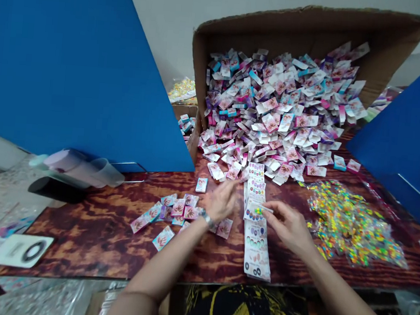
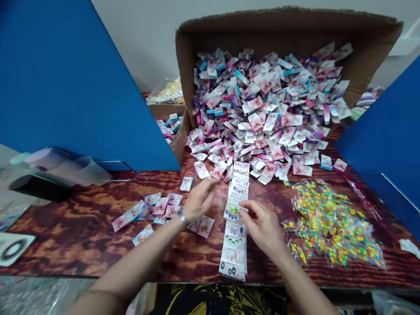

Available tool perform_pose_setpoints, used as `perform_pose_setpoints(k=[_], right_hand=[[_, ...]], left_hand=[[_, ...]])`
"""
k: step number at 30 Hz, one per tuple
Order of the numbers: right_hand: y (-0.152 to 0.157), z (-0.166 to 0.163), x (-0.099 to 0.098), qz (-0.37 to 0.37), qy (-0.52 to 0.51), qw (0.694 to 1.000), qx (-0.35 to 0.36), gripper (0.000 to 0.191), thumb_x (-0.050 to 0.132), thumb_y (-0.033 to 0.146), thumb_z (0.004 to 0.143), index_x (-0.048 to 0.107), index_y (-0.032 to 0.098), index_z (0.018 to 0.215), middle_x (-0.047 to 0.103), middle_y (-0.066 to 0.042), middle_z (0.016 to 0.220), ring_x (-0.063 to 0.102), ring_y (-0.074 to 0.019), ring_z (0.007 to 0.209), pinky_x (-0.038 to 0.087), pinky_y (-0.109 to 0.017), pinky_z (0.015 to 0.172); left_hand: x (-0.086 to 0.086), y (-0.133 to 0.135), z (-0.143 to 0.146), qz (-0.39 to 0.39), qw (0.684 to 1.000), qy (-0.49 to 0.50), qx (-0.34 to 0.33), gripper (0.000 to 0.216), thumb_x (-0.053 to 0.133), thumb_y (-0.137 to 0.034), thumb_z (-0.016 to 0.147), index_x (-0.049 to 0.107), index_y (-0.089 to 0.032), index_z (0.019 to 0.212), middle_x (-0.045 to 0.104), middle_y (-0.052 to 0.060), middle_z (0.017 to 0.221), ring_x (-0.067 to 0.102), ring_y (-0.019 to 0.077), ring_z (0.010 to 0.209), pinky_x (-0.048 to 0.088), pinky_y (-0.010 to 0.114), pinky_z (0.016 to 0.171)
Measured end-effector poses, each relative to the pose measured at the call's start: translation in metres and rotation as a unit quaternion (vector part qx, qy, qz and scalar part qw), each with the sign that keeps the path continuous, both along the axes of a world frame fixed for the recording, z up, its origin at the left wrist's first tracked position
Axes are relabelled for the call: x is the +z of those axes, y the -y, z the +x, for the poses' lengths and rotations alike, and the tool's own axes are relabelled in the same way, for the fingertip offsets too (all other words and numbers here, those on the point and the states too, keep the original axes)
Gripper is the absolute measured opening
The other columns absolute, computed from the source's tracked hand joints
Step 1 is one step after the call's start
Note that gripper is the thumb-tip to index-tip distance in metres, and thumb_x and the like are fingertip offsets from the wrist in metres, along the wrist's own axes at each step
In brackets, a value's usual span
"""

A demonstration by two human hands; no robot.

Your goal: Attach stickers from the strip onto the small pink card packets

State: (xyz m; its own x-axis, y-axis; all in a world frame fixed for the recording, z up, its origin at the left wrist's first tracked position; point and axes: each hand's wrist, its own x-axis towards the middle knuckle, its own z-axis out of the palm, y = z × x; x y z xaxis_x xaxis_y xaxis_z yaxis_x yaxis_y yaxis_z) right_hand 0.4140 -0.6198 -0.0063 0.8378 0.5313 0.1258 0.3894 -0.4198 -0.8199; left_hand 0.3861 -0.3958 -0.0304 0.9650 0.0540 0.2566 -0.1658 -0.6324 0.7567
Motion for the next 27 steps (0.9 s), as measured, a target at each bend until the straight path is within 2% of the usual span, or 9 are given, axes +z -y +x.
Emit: perform_pose_setpoints(k=[1,3,6,8,11,17,22,25,27], right_hand=[[0.002,0.0,-0.002,0.009,-0.006,1.0,-0.011,0.02,0.054,0.037,0.087,0.061,0.022,0.098,0.065,-0.002,0.086,0.06,-0.016,0.071,0.046,-0.027,0.062],[0.005,0.001,-0.005,0.025,-0.015,0.999,-0.021,0.022,0.053,0.038,0.087,0.061,0.021,0.099,0.066,-0.004,0.091,0.061,-0.0166,0.075,0.047,-0.027,0.064],[0.005,0.0,-0.006,0.027,-0.005,0.999,-0.026,0.022,0.054,0.038,0.086,0.061,0.021,0.099,0.066,-0.005,0.093,0.062,-0.0173,0.077,0.048,-0.028,0.065],[0.004,0.0,-0.004,0.03,-0.005,0.999,-0.027,0.022,0.054,0.037,0.086,0.061,0.021,0.099,0.066,-0.005,0.094,0.062,-0.0173,0.077,0.049,-0.028,0.064],[0.005,-0.001,0.0,0.045,-0.015,0.998,-0.029,0.021,0.053,0.036,0.086,0.061,0.021,0.099,0.066,-0.005,0.095,0.062,-0.0177,0.079,0.05,-0.028,0.066],[0.002,-0.003,-0.001,0.05,-0.002,0.998,-0.027,0.02,0.054,0.036,0.086,0.062,0.021,0.097,0.066,-0.005,0.092,0.062,-0.0174,0.076,0.049,-0.029,0.065],[-0.005,-0.006,0.001,0.037,0.019,0.999,-0.018,0.02,0.055,0.038,0.086,0.062,0.021,0.094,0.065,-0.005,0.09,0.06,-0.0167,0.072,0.047,-0.027,0.058],[-0.002,-0.008,0.002,0.039,0.03,0.999,-0.021,0.019,0.055,0.037,0.086,0.062,0.022,0.095,0.065,-0.004,0.092,0.061,-0.0178,0.078,0.048,-0.029,0.065],[0.002,-0.009,0.003,0.041,0.026,0.999,-0.022,0.018,0.054,0.036,0.087,0.062,0.022,0.096,0.065,-0.004,0.094,0.061,-0.0183,0.082,0.049,-0.03,0.069]], left_hand=[[-0.001,-0.017,0.014,0.116,0.993,0.017,0.023,0.046,0.042,-0.01,0.084,0.046,-0.017,0.129,0.051,0.014,0.128,0.044,0.0263,0.121,0.036,0.045,0.101],[-0.004,-0.049,0.041,0.296,0.954,0.001,0.05,0.052,0.039,-0.005,0.082,0.044,-0.019,0.132,0.037,0.012,0.142,0.024,0.0339,0.134,0.022,0.057,0.105],[-0.01,-0.081,0.067,0.418,0.906,-0.062,-0.01,0.052,0.04,-0.005,0.081,0.049,-0.025,0.128,0.039,0.008,0.142,0.02,0.038,0.133,0.021,0.064,0.099],[-0.012,-0.091,0.07,0.44,0.892,-0.087,-0.051,0.049,0.041,-0.006,0.081,0.052,-0.027,0.124,0.049,0.007,0.133,0.028,0.0353,0.13,0.024,0.062,0.098],[-0.013,-0.099,0.057,0.447,0.888,-0.082,-0.073,0.045,0.041,-0.008,0.083,0.052,-0.026,0.123,0.057,0.009,0.123,0.036,0.0305,0.124,0.025,0.058,0.1],[-0.014,-0.106,0.009,0.444,0.892,-0.023,-0.087,0.041,0.042,-0.014,0.086,0.049,-0.016,0.126,0.052,0.015,0.128,0.036,0.0285,0.127,0.021,0.05,0.107],[-0.024,-0.098,-0.011,0.411,0.897,-0.084,-0.14,0.04,0.048,-0.035,0.086,0.05,-0.013,0.119,0.053,0.016,0.125,0.039,0.0272,0.125,0.029,0.045,0.102],[-0.025,-0.115,-0.02,0.409,0.894,-0.108,-0.149,0.037,0.047,-0.041,0.087,0.052,-0.014,0.112,0.056,0.015,0.118,0.038,0.0268,0.125,0.031,0.043,0.1],[-0.019,-0.132,-0.027,0.424,0.887,-0.121,-0.139,0.034,0.048,-0.041,0.086,0.053,-0.015,0.108,0.058,0.015,0.115,0.039,0.0282,0.123,0.029,0.046,0.101]])
